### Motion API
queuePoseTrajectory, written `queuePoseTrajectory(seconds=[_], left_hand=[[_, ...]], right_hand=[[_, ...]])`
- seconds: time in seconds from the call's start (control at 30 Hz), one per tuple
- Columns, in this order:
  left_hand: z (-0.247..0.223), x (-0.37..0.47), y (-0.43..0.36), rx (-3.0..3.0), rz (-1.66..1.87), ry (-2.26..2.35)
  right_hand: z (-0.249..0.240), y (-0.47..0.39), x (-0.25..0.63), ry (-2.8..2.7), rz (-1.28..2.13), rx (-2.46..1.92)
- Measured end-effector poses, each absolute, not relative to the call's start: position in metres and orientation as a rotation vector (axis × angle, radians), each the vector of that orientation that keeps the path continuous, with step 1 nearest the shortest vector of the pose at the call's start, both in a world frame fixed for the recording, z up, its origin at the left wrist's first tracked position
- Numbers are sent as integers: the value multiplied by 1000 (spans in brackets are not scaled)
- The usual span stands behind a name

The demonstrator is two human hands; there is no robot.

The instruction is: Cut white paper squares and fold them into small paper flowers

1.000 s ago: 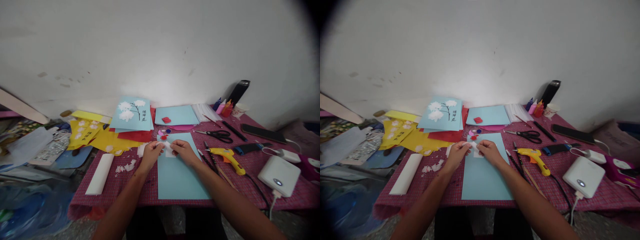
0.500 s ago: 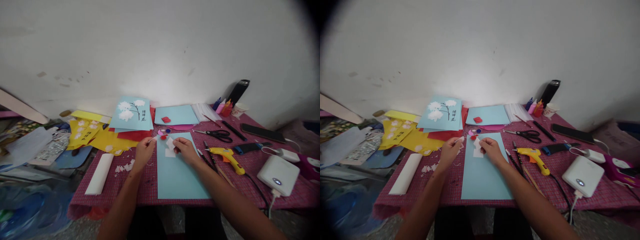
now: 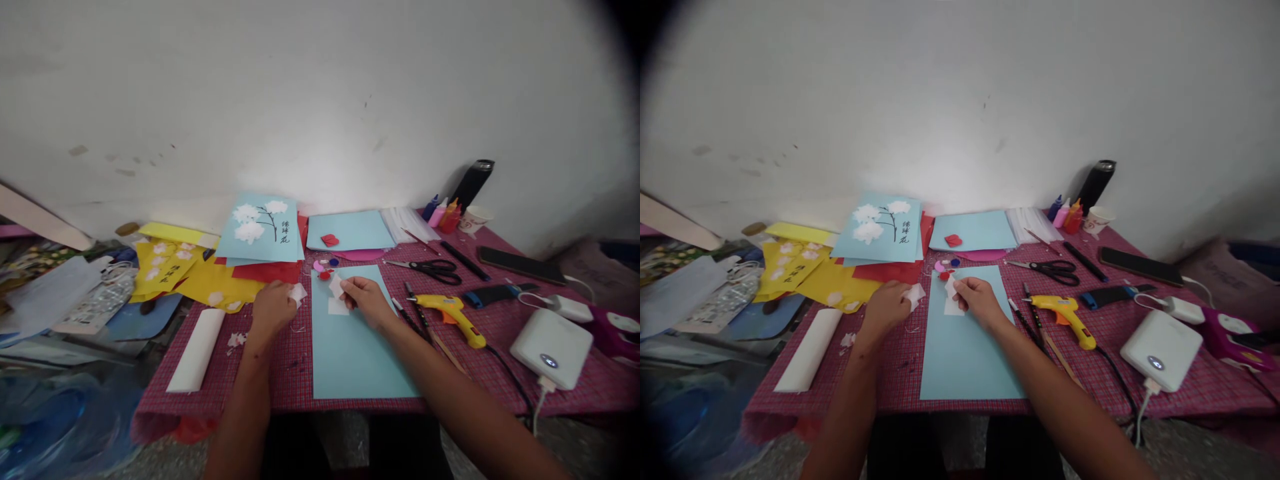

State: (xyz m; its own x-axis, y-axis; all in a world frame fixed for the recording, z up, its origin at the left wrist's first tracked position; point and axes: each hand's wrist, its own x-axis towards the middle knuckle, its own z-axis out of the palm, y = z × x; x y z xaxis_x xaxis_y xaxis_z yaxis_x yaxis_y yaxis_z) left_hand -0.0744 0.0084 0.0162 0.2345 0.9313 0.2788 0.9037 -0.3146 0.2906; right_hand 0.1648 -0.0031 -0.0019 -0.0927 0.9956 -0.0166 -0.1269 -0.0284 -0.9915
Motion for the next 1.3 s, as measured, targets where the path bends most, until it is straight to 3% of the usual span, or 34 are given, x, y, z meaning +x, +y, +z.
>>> queuePoseTrajectory(seconds=[0.2, 0.83, 1.3], left_hand=[[27, -35, -9, 2338, 1051, 1325], [12, -5, -15, 1865, 1028, 1057], [5, -8, -7, 1436, 1117, 1145]], right_hand=[[-1, -3, 163, -1133, 1402, -1072], [-5, -6, 157, -1236, 1392, -1063], [-2, -7, 156, -1229, 1495, -1012]])
